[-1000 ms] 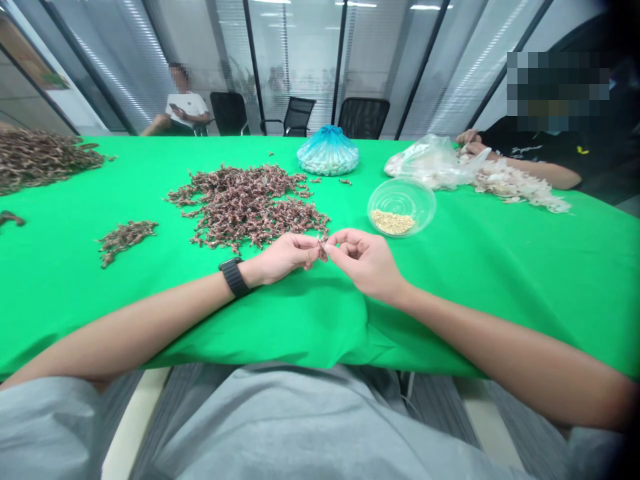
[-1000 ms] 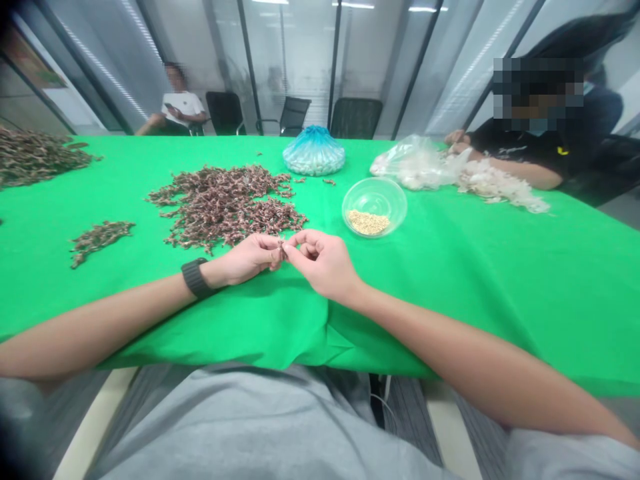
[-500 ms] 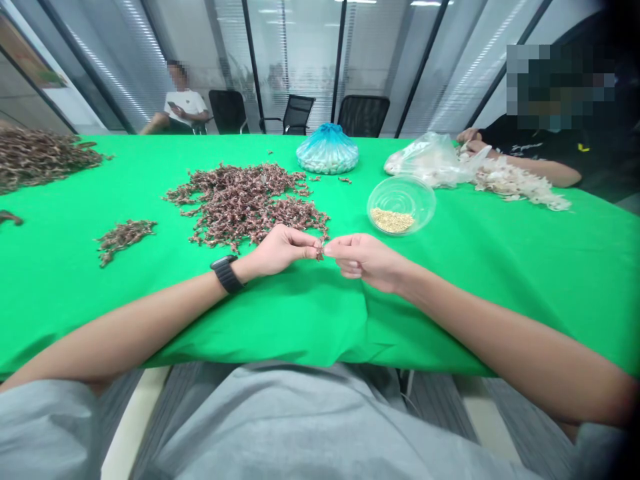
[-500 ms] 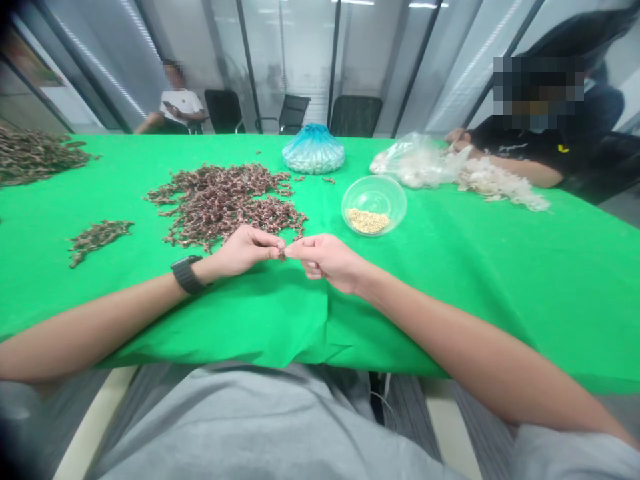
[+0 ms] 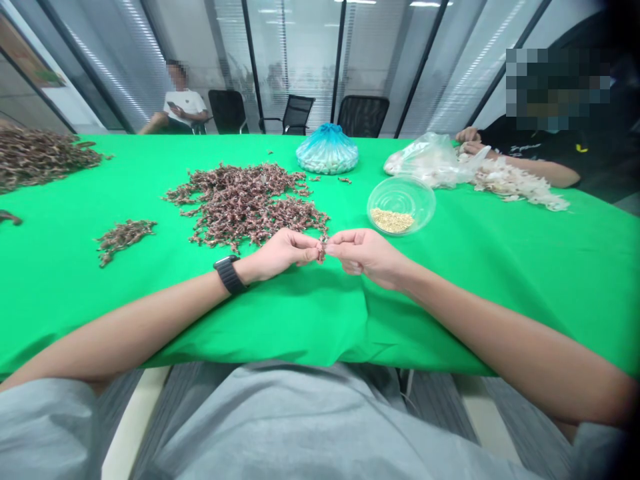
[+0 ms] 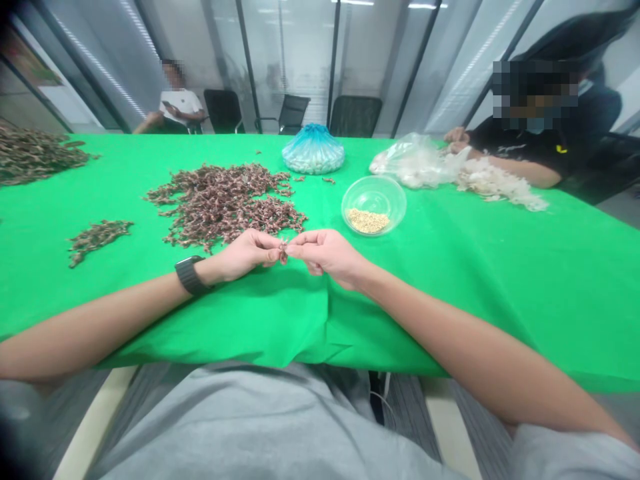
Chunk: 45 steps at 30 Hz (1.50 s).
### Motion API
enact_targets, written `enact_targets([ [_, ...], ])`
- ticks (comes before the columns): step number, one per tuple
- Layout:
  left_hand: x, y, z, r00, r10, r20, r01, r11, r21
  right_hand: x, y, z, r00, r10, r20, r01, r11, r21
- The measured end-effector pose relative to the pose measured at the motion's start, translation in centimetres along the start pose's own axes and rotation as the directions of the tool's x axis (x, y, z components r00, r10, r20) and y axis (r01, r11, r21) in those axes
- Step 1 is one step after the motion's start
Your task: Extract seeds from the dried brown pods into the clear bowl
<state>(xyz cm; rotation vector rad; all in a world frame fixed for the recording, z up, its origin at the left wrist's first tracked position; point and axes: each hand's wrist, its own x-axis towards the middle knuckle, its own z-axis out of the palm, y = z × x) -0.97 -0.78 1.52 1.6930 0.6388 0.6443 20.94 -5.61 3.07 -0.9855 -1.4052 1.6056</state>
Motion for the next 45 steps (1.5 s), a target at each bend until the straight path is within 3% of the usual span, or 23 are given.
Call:
enact_targets([
  [6,0.07,-0.03,0.05,1.000,0.006,-0.001,-0.006,1.000,-0.001,0.08,0.09,0.02,1.000,-0.025,-0.006,0.024,0.999,-0.046],
  [13,0.10,-0.13,0.14,1.000,-0.002,-0.026,0.001,1.000,-0.011,-0.20,-0.01,0.27,0.983,-0.164,-0.086,0.143,0.968,-0.205],
  [21,0.17,-0.27,0.31,1.000,0.009,-0.022,-0.011,0.998,-0.068,-0.48,-0.39,0.68,0.964,-0.239,-0.118,0.196,0.936,-0.291],
  [31,0.20,-0.24,0.28,1.000,0.017,-0.011,-0.018,0.998,-0.063,-0.46,-0.20,0.48,0.963,-0.250,-0.096,0.207,0.922,-0.326],
  [45,0.18,-0.09,0.45,1.000,0.012,-0.021,-0.014,0.998,-0.061,-0.49,-0.49,0.57,0.979,-0.181,-0.090,0.153,0.955,-0.252],
])
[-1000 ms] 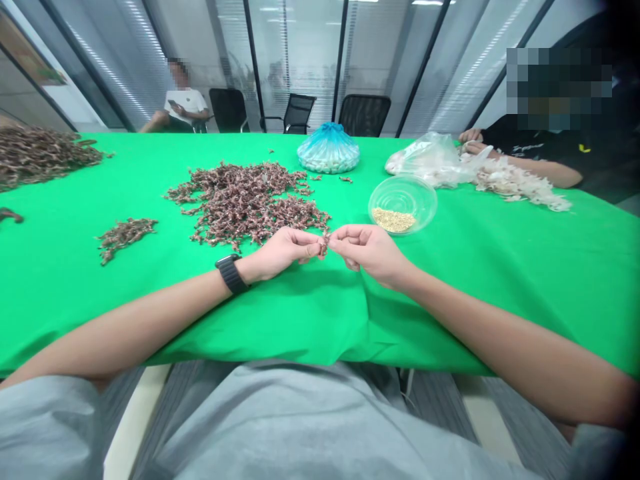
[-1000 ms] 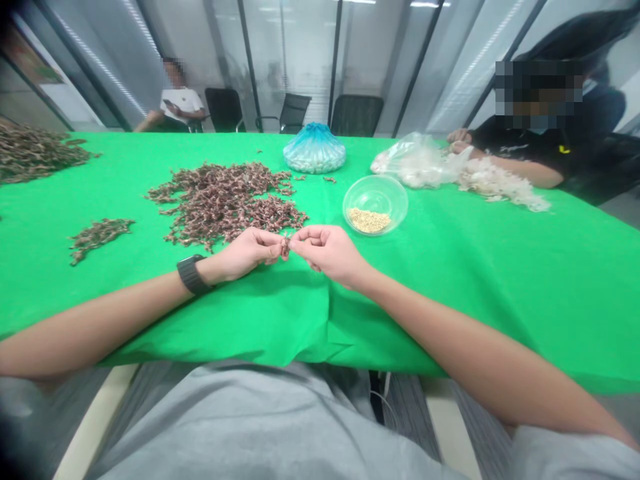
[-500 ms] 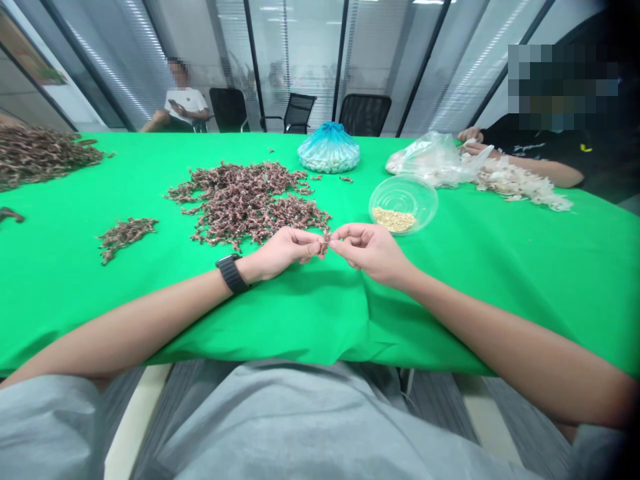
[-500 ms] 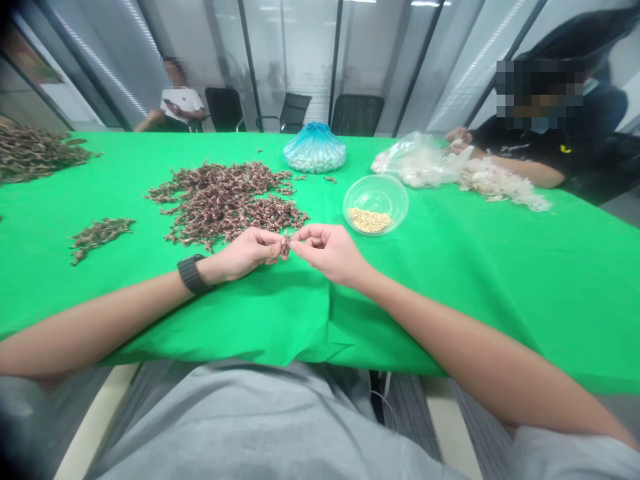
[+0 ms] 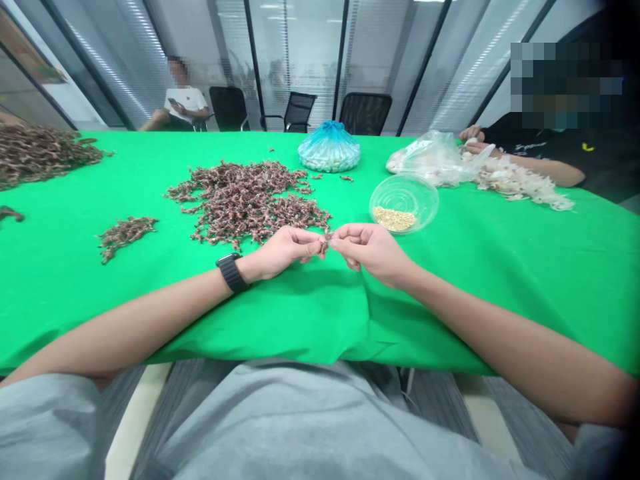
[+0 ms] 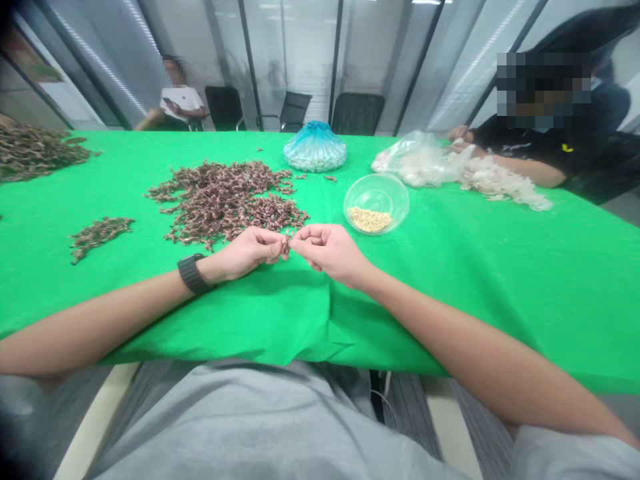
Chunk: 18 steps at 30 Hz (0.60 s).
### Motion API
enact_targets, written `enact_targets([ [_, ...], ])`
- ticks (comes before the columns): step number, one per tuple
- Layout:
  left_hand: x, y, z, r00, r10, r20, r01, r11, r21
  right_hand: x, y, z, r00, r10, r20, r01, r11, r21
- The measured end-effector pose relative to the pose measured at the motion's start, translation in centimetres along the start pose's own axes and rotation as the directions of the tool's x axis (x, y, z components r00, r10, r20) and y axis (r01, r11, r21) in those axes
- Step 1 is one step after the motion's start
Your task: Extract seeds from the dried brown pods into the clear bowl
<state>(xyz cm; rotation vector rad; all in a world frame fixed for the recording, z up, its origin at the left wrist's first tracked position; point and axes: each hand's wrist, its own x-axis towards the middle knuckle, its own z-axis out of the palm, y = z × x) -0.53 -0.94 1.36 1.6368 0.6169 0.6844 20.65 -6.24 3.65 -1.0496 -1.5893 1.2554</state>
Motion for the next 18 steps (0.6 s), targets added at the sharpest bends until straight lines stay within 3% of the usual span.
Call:
enact_targets([
  [5,0.01,-0.07,-0.04,1.000,0.014,-0.001,-0.014,1.000,-0.015,-0.04,0.02,0.11,1.000,-0.019,-0.014,0.018,1.000,-0.024],
  [13,-0.02,-0.08,-0.01,1.000,0.021,0.010,-0.021,0.999,-0.034,-0.38,0.72,-0.02,0.983,-0.180,-0.033,0.173,0.973,-0.154],
  [18,-0.02,-0.11,0.03,1.000,0.021,0.013,-0.021,0.998,-0.051,-0.54,0.64,0.02,0.976,-0.216,-0.030,0.206,0.960,-0.189],
])
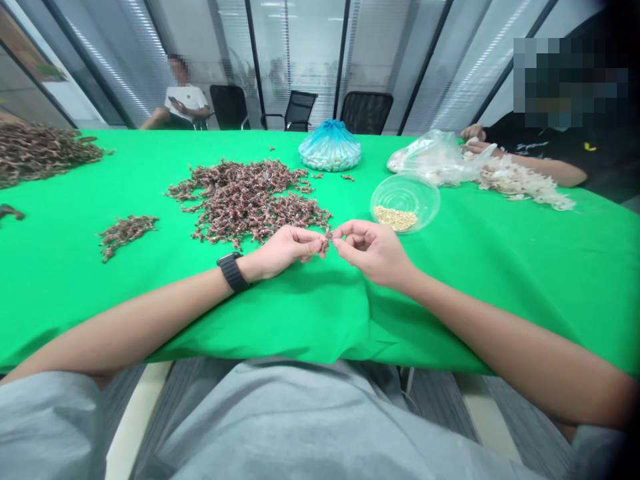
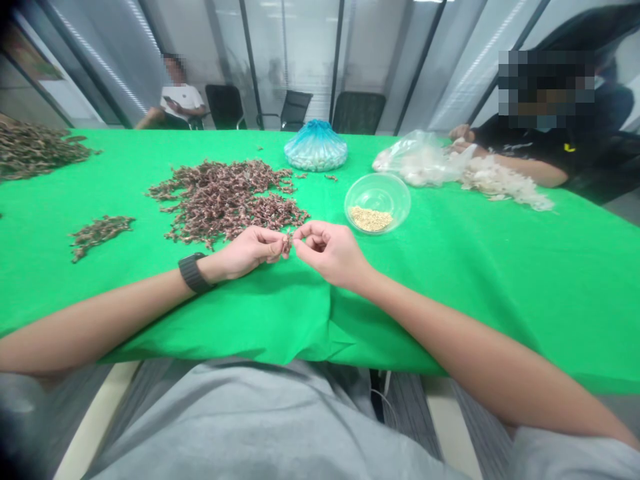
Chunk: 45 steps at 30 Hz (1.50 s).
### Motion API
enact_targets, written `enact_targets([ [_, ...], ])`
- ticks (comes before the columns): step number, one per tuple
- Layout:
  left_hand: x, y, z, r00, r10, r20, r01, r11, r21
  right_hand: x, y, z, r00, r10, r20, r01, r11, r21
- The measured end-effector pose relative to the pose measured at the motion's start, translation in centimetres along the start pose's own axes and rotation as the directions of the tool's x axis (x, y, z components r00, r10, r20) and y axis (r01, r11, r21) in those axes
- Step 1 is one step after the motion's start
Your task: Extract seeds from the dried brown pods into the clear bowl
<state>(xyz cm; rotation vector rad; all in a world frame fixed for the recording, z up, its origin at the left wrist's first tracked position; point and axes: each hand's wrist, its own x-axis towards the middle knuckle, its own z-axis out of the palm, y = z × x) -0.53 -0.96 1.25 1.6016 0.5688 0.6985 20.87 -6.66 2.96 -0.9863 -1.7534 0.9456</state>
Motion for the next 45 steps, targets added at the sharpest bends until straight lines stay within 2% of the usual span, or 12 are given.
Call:
enact_targets([
  [6,0.0,0.0,0.0,1.000,0.003,-0.014,-0.003,1.000,0.028,0.1,-0.1,0.2,1.000,0.022,0.003,-0.022,0.999,0.029],
  [11,0.0,0.5,0.1,0.995,0.049,-0.088,-0.039,0.993,0.111,0.1,-0.7,0.4,0.989,0.144,0.031,-0.147,0.981,0.125],
  [17,0.4,0.2,-0.5,0.980,0.154,-0.123,-0.126,0.971,0.205,0.5,-1.1,0.3,0.924,0.335,0.187,-0.381,0.860,0.339],
  [22,0.3,0.1,-0.7,0.983,0.159,-0.094,-0.137,0.968,0.211,0.7,-1.3,-0.2,0.860,0.396,0.322,-0.505,0.750,0.426],
  [29,0.0,0.8,0.0,0.997,0.070,-0.030,-0.067,0.993,0.098,0.7,-1.1,-0.6,0.837,0.365,0.407,-0.534,0.705,0.466],
  [37,-0.1,1.0,0.1,0.995,0.081,0.056,-0.086,0.993,0.081,0.8,-0.6,-0.9,0.822,0.339,0.457,-0.544,0.702,0.459],
  [40,-0.2,0.9,0.0,0.995,0.072,0.064,-0.077,0.993,0.086,0.8,-0.7,-0.8,0.846,0.337,0.414,-0.513,0.727,0.456],
  [45,-0.2,0.3,-0.2,0.997,0.059,0.056,-0.062,0.996,0.056,0.8,-0.4,-0.3,0.917,0.291,0.272,-0.388,0.804,0.449],
])
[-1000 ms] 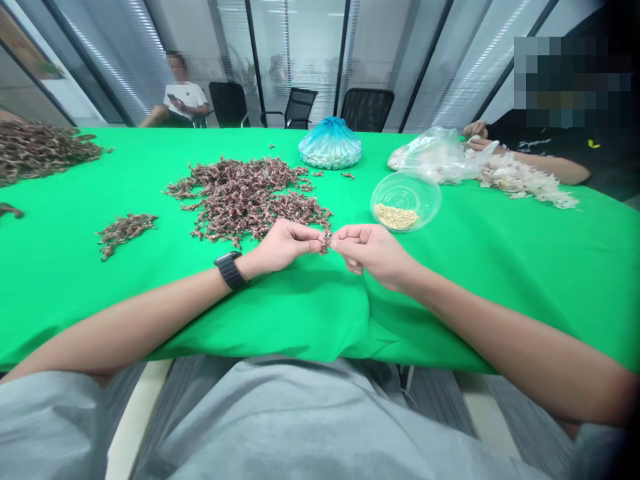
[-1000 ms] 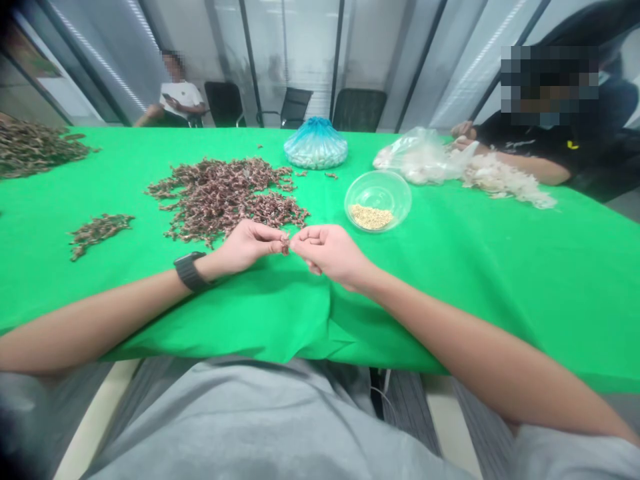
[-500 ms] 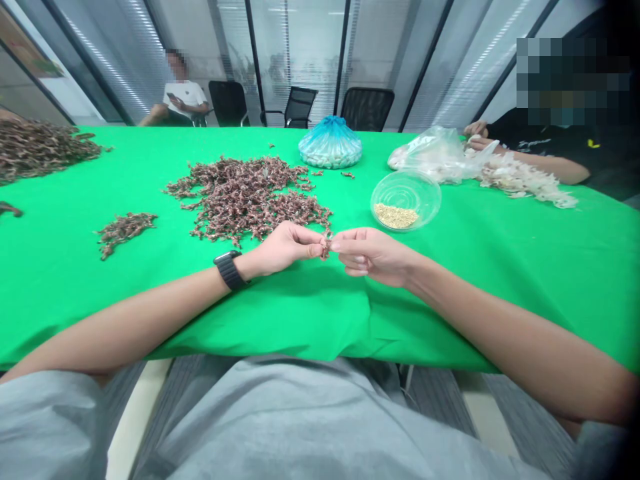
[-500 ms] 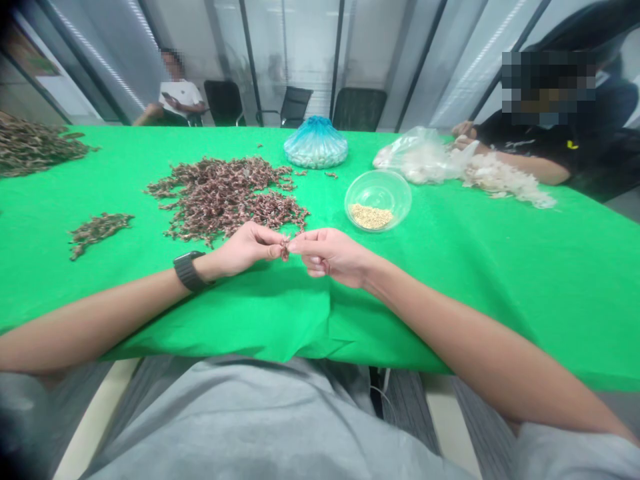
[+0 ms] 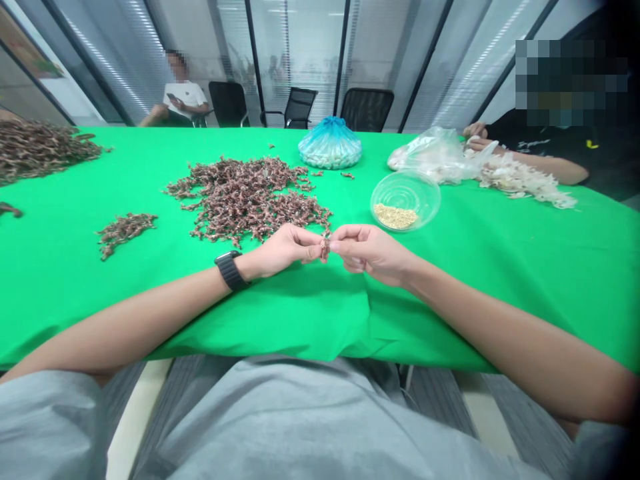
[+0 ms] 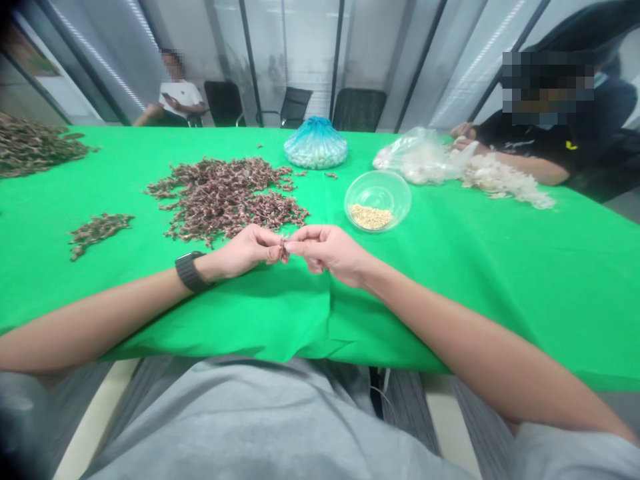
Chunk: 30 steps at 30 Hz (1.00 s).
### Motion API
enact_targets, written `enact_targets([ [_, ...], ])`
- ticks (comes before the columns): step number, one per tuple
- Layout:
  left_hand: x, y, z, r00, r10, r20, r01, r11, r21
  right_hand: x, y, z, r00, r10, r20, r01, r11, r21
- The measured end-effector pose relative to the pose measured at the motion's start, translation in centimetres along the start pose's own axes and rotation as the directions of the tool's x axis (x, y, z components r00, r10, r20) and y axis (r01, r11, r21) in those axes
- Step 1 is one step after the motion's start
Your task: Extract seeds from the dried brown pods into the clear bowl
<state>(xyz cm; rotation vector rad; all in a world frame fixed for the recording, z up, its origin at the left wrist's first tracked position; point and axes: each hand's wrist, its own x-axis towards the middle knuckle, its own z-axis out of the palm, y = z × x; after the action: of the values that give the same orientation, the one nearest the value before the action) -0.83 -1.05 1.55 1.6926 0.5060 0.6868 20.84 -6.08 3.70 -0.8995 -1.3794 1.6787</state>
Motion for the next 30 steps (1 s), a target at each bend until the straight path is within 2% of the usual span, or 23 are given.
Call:
enact_targets([
  [3,0.0,-0.5,0.1,0.999,-0.037,-0.015,0.036,0.998,-0.059,0.2,0.5,0.0,0.991,-0.119,-0.058,0.115,0.990,-0.078],
  [7,0.1,-0.9,0.3,0.997,-0.075,0.000,0.074,0.980,-0.183,0.1,0.7,0.3,0.952,-0.277,-0.130,0.241,0.940,-0.239],
  [11,0.1,-0.9,0.6,0.994,-0.108,0.021,0.110,0.961,-0.255,-0.4,0.7,0.6,0.898,-0.414,-0.146,0.317,0.842,-0.436],
  [16,0.0,-0.8,0.7,0.993,-0.119,0.001,0.116,0.965,-0.237,-1.0,0.7,0.8,0.849,-0.519,-0.101,0.364,0.712,-0.600],
  [19,0.0,-0.7,0.6,0.994,-0.093,-0.051,0.085,0.987,-0.140,-1.1,0.8,1.1,0.873,-0.474,-0.117,0.329,0.748,-0.577],
  [24,0.1,0.3,0.4,0.991,-0.023,-0.131,0.030,0.998,0.050,-0.7,0.7,1.2,0.944,-0.268,-0.193,0.189,0.918,-0.349],
  [27,0.2,0.7,0.4,0.987,0.000,-0.162,0.013,0.997,0.080,-0.4,0.5,1.1,0.967,-0.146,-0.208,0.103,0.974,-0.204],
  [30,0.3,0.7,0.4,0.987,0.012,-0.161,0.002,0.996,0.086,-0.3,0.2,1.0,0.973,-0.100,-0.206,0.071,0.987,-0.143],
])
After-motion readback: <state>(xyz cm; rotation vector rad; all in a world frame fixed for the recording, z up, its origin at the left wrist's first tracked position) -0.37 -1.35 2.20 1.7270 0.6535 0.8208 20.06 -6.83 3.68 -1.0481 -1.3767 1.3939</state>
